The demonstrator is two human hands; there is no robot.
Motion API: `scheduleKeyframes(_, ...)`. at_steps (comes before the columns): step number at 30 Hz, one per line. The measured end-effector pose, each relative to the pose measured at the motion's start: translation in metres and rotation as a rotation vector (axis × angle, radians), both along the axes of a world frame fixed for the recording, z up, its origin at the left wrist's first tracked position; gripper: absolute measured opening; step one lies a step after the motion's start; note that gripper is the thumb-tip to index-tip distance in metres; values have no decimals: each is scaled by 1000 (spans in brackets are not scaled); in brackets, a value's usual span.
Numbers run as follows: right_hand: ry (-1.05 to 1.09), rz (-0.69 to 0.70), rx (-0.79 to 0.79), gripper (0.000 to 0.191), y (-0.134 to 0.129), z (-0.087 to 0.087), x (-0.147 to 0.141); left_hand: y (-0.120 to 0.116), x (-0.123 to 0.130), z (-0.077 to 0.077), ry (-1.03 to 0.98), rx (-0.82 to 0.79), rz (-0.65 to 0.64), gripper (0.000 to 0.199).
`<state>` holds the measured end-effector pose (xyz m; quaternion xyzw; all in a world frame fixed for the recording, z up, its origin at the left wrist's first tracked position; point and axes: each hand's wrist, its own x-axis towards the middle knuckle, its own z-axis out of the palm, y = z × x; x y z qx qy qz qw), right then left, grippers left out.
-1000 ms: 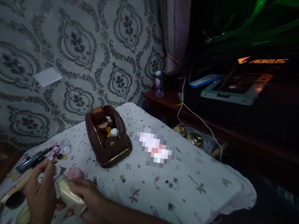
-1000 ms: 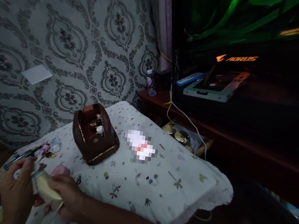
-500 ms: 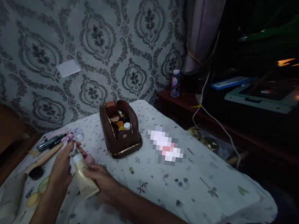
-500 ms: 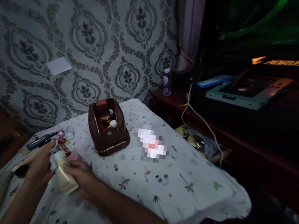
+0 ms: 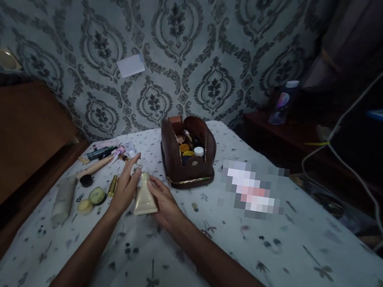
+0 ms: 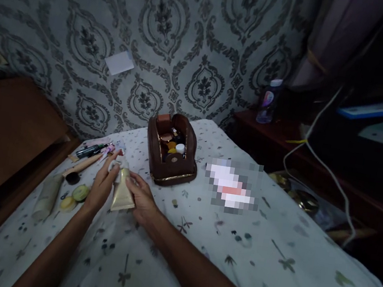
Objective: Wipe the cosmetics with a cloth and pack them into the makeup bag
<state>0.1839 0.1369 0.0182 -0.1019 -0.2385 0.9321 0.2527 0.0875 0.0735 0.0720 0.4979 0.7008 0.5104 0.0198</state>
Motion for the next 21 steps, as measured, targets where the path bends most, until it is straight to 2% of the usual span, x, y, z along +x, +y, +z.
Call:
scheduleKeyframes(7,-2,-140,-30,44,10,-2,-1,-11,12,-5,230,-101,-213,42)
scheduleKeyframes(15,-111,-166,13,43,18,-6,3,-41,28,-22,388,-153,-408,44)
scheduleKeyframes(18,-98,-187,44,38,16,-8,0,-46,30,-22,349,-113,-408,42)
scheduleKeyframes(21,-65,-154,75,38,12,-7,-3,-41,30,-18,240,-85,-343,36)
